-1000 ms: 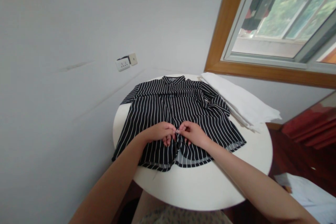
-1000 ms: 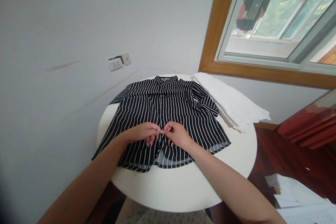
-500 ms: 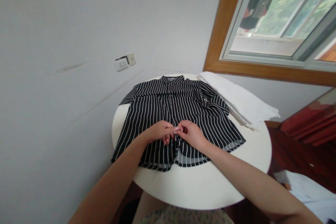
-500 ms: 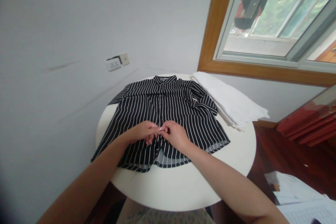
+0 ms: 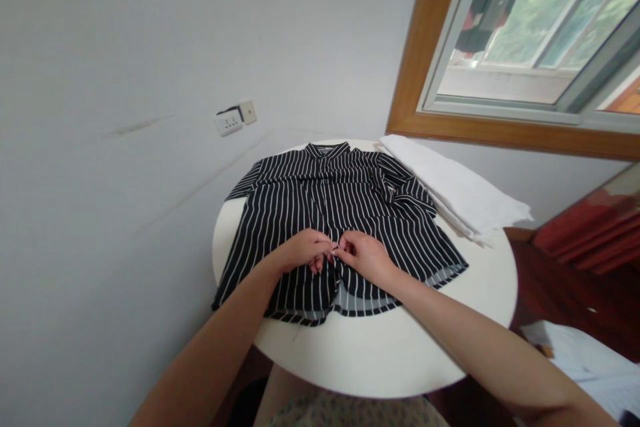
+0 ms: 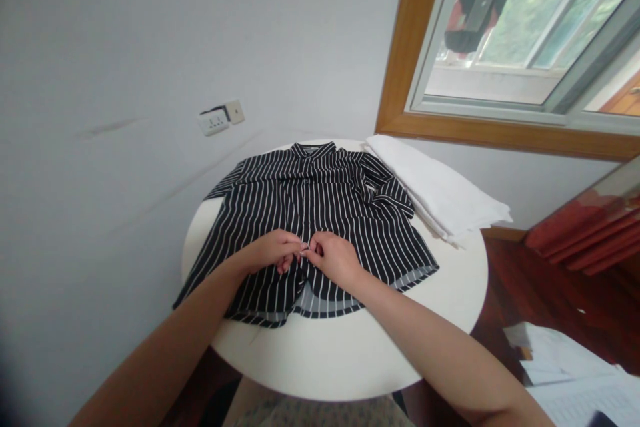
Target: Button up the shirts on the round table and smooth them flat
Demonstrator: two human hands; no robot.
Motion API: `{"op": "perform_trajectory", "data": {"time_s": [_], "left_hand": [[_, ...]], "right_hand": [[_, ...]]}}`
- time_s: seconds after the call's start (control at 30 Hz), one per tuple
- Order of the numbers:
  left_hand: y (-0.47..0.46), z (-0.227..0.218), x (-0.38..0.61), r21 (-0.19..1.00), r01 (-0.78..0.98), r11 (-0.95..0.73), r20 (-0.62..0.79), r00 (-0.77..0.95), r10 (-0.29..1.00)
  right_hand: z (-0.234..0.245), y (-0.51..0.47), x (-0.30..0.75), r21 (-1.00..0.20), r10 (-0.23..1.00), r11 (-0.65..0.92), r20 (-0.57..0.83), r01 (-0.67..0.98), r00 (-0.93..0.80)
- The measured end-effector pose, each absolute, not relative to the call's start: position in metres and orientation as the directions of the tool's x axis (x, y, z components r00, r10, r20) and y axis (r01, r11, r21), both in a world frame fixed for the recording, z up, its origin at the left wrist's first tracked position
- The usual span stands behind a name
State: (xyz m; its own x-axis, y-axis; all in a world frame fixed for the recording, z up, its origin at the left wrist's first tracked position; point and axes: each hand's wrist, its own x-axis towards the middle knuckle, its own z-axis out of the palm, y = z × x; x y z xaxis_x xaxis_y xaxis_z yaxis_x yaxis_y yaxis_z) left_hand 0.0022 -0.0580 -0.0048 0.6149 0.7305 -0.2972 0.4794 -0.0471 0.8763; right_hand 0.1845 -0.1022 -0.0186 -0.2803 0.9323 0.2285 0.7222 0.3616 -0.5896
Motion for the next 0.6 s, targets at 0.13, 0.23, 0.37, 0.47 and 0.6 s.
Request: {"op": "perform_trajectory", "data": {"time_s": [0.13, 0.23, 0.37, 0.47, 0.6], "left_hand": [[-0.057, -0.005, 0.001, 0.878, 0.475, -0.056, -0.294, 0.628, 0.72], [-0.056, -0.007, 0.0, 0.885, 0.464, -0.051, -0.297, 0.643, 0.706], [-0.056, -0.007, 0.0, 0.885, 0.464, -0.038, -0.304, 0.638, 0.708], [-0.057, -0.006, 0.0, 0.882, 0.47, -0.026, -0.318, 0.636, 0.704], [-0.057, -0.005, 0.0, 0.886, 0.463, -0.02, -0.32, 0.642, 0.697]], "right_hand": [[-0.019, -0.101, 0.188, -0.625, 0.928, 0.372, 0.227, 0.687, -0.296], [-0.02, -0.099, 0.191, -0.678, 0.923, 0.379, 0.226, 0.63, -0.311], [-0.022, -0.098, 0.194, -0.73, 0.918, 0.379, 0.222, 0.568, -0.327], [-0.023, -0.096, 0.195, -0.772, 0.92, 0.36, 0.2, 0.524, -0.338], [-0.026, -0.093, 0.196, -0.824, 0.924, 0.329, 0.18, 0.461, -0.339]]}}
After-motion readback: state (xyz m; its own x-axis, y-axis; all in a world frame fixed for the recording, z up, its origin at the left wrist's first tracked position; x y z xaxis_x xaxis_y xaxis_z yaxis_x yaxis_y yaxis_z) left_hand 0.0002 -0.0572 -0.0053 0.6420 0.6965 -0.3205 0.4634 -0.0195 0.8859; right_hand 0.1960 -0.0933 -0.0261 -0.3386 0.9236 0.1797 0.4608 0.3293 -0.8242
